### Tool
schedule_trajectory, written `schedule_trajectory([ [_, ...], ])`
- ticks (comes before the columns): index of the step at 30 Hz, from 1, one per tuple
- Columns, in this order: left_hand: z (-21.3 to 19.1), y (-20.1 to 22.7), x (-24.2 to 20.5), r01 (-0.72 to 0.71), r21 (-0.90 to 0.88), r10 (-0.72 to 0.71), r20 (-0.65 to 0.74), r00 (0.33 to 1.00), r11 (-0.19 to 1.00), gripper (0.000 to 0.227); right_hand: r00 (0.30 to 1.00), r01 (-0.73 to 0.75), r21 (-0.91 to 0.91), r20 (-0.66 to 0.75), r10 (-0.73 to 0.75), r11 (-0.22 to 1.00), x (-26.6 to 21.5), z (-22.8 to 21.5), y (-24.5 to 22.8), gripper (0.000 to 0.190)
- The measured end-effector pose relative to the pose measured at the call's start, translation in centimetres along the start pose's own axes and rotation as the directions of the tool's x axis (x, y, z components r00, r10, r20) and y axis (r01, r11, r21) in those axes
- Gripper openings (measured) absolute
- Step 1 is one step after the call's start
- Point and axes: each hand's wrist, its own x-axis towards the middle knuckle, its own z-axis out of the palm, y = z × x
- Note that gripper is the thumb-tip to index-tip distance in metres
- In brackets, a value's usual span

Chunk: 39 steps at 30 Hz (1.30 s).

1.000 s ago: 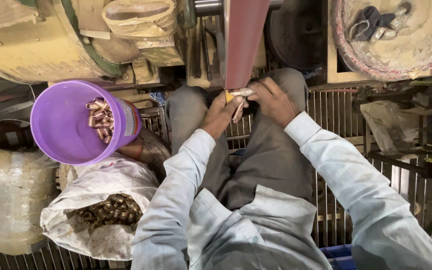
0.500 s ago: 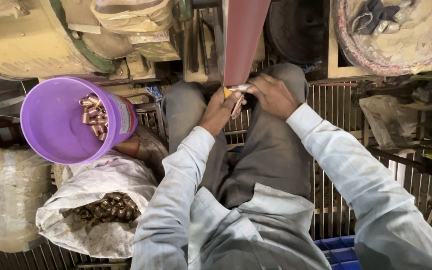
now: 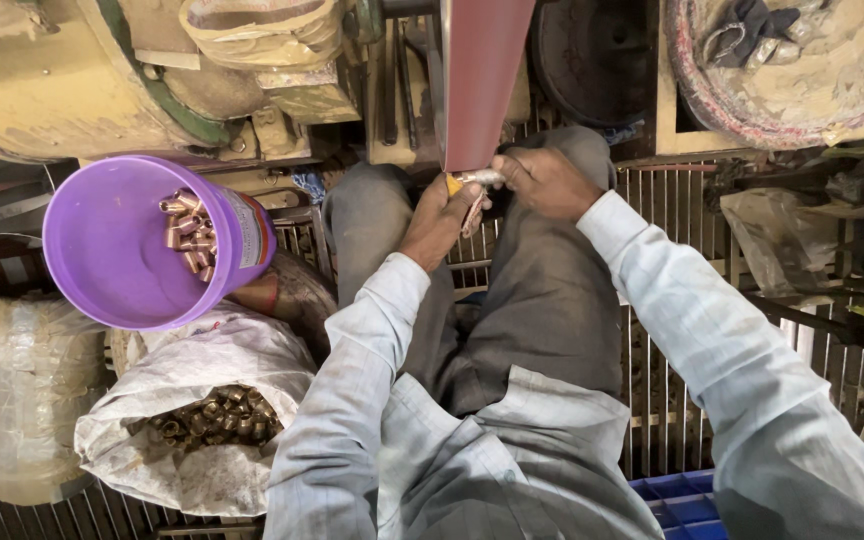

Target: The person sits on a metal grate floor and repeatedly picks up small brass-colored metal parts from a white sack. They hold each part against a vertical belt sander to smooth its surface, then place the finished part into a purple bucket. The process is repeated continuously throughout the clip.

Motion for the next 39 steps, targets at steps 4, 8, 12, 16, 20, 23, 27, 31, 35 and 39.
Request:
schedule_trajectory([
  [4,0.1,-0.1,0.0,-0.015,-0.014,0.016,0.013,1.0,1.0,0.02,0.964,-0.255,0.257,0.147,0.223,0.932,0.5,-0.3,-0.3,0.055],
  [8,0.1,0.0,0.0,-0.037,0.006,0.037,0.024,0.999,0.999,0.02,0.896,-0.438,0.451,0.289,0.338,0.778,0.9,-0.9,-0.9,0.052],
  [12,-0.1,-0.3,0.0,-0.045,0.002,0.045,0.038,0.998,0.999,0.021,0.84,-0.543,0.574,0.377,0.391,0.612,1.5,-1.3,-1.0,0.037],
  [16,0.0,-0.4,0.1,-0.041,0.002,0.041,0.017,0.999,0.999,0.021,0.753,-0.646,0.501,0.545,0.37,0.576,2.4,-2.2,-0.5,0.036],
  [20,0.3,1.1,-0.9,-0.039,0.041,0.038,0.024,0.999,0.998,0.021,0.632,-0.762,0.479,0.696,0.34,0.437,2.5,-3.1,-1.6,0.036],
  [23,0.9,2.4,-4.5,-0.122,0.144,0.113,0.071,0.991,0.982,0.026,0.668,-0.732,0.469,0.638,0.383,0.495,-0.7,-3.0,-3.9,0.044],
  [27,1.2,4.9,-11.0,-0.3,0.239,0.259,0.188,0.947,0.923,0.037,0.876,-0.444,0.462,0.401,0.266,0.768,-8.5,-1.0,-8.7,0.047],
  [31,1.6,7.1,-15.4,-0.332,0.328,0.247,0.275,0.929,0.884,0.048,0.993,0.111,0.128,0.029,-0.116,0.986,-14.0,1.1,-12.6,0.036],
  [35,1.6,8.3,-18.2,-0.305,0.125,0.244,0.355,0.903,0.944,0.056,1.0,-0.02,0.086,0.007,0.019,0.996,-16.0,3.1,-14.9,0.032],
  [39,0.9,8.5,-20.6,-0.161,-0.038,0.164,0.341,0.926,0.986,0.061,0.995,0.076,0.17,0.047,-0.085,0.983,-16.2,4.7,-15.1,0.031],
])
